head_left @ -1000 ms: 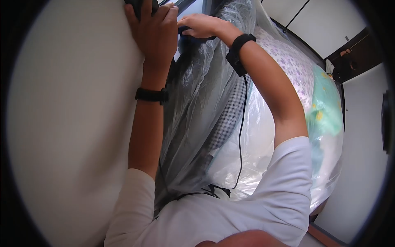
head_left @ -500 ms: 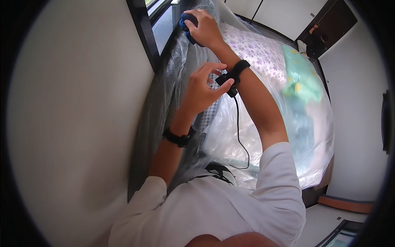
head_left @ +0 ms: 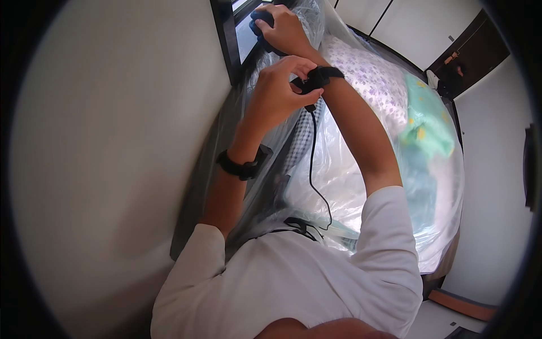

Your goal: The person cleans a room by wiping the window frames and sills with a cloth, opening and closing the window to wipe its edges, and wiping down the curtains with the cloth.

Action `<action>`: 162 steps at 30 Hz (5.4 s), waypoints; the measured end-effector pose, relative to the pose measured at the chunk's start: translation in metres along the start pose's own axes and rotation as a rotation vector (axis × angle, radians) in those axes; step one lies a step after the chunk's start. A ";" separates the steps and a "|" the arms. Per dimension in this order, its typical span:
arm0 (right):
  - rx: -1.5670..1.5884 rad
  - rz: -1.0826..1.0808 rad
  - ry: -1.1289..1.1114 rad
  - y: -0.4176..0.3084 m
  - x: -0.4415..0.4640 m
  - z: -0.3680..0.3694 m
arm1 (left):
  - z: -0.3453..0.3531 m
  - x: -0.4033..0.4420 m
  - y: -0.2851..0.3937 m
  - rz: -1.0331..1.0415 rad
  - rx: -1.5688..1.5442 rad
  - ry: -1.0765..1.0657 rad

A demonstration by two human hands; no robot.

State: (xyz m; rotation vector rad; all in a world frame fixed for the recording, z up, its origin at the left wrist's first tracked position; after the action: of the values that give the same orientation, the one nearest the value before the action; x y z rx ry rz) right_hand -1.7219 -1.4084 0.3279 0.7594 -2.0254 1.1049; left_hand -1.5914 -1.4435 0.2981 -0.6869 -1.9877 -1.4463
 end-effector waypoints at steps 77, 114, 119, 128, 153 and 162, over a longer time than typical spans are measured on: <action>0.294 -0.213 -0.113 0.152 -0.022 0.173 | -0.066 0.100 -0.111 0.689 0.685 0.688; 0.340 -0.061 -0.213 0.112 -0.056 0.135 | -0.056 0.103 -0.102 0.474 1.306 0.275; 0.599 0.304 0.144 0.102 -0.015 0.077 | -0.071 0.066 -0.050 0.305 0.944 0.427; 0.516 -0.105 0.322 -0.029 0.041 0.038 | -0.108 0.059 -0.085 -0.264 0.380 0.478; 0.116 0.093 0.042 -0.008 -0.002 0.073 | -0.087 -0.002 -0.105 -0.561 0.220 0.306; 0.337 0.078 -0.432 -0.022 -0.051 0.095 | -0.101 -0.055 -0.071 -0.425 0.415 0.281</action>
State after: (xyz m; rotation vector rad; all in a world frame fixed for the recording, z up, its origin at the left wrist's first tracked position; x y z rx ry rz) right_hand -1.7035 -1.4929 0.2604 1.1811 -2.2610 1.4483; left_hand -1.5875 -1.5639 0.2369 0.1202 -2.1837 -1.2043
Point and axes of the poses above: each hand's wrist, its own x-axis towards the middle knuckle, its own z-axis out of the palm, y = z × x, the point moved 10 cm from there along x, towards the middle knuckle, and after that the axes turned 7 degrees about y, right-handed, at the moved point
